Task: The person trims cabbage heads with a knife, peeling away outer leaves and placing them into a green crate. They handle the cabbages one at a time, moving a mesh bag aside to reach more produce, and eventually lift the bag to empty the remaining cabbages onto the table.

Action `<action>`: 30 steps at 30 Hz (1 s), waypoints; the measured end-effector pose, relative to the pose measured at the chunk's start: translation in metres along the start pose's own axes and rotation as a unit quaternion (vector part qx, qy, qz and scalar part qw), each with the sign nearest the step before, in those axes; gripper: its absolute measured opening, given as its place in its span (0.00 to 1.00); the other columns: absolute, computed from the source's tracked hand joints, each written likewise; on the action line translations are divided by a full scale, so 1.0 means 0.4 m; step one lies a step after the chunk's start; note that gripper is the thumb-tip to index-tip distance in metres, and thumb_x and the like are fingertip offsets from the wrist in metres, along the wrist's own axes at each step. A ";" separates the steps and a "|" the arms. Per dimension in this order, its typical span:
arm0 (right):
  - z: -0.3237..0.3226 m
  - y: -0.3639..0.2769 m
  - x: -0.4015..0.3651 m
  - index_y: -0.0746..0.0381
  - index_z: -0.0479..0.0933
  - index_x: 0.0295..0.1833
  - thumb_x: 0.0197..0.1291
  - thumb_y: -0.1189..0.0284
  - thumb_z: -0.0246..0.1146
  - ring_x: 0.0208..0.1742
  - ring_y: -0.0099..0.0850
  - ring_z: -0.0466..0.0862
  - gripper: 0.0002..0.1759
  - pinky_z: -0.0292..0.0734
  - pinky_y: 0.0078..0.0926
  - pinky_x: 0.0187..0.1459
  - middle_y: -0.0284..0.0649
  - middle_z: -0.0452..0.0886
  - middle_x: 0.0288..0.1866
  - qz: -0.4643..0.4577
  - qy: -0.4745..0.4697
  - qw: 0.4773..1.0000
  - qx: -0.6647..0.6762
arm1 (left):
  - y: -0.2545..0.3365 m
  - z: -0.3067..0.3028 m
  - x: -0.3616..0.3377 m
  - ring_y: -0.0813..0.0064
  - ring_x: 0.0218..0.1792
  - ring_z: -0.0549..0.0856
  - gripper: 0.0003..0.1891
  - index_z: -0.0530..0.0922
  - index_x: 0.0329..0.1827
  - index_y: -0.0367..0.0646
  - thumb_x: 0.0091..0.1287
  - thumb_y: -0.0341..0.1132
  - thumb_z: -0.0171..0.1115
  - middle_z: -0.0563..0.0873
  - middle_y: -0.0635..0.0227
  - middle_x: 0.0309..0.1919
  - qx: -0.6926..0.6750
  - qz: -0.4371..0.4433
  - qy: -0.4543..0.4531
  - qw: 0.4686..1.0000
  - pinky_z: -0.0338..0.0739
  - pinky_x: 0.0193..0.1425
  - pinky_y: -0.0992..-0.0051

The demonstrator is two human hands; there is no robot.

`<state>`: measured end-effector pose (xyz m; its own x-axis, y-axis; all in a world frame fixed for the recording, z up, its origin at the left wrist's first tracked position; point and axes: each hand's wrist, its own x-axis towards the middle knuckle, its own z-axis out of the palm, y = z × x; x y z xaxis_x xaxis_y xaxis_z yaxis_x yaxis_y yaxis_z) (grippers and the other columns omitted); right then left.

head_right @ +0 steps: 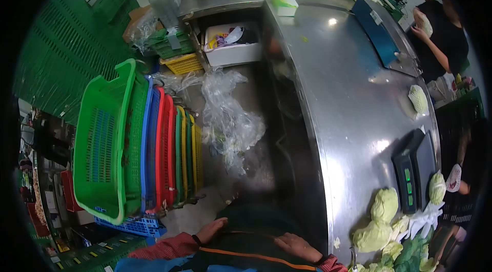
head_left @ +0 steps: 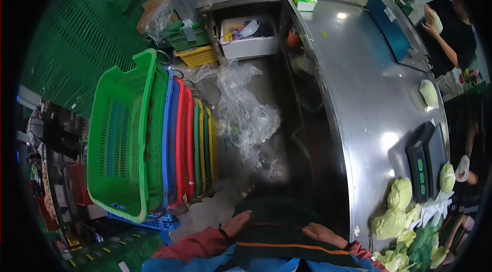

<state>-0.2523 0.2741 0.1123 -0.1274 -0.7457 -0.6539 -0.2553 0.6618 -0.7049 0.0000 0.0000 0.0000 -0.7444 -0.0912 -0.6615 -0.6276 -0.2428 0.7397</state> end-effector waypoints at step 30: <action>-1.202 -0.352 2.055 0.68 0.75 0.35 0.67 0.63 0.59 0.21 0.38 0.79 0.17 0.74 0.39 0.26 0.48 0.79 0.25 -0.122 0.350 0.901 0.224 | 0.400 -0.806 0.787 0.76 0.42 0.84 0.18 0.73 0.64 0.40 0.74 0.35 0.58 0.85 0.65 0.45 -0.309 -0.168 0.327 0.877 0.79 0.48 0.78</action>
<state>-0.7818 -0.4692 -0.1939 -0.7334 -0.6353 -0.2419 0.0352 0.3199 -0.9468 -0.2612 -0.3788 -0.1299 -0.1256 -0.3995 -0.9081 -0.3927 -0.8206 0.4153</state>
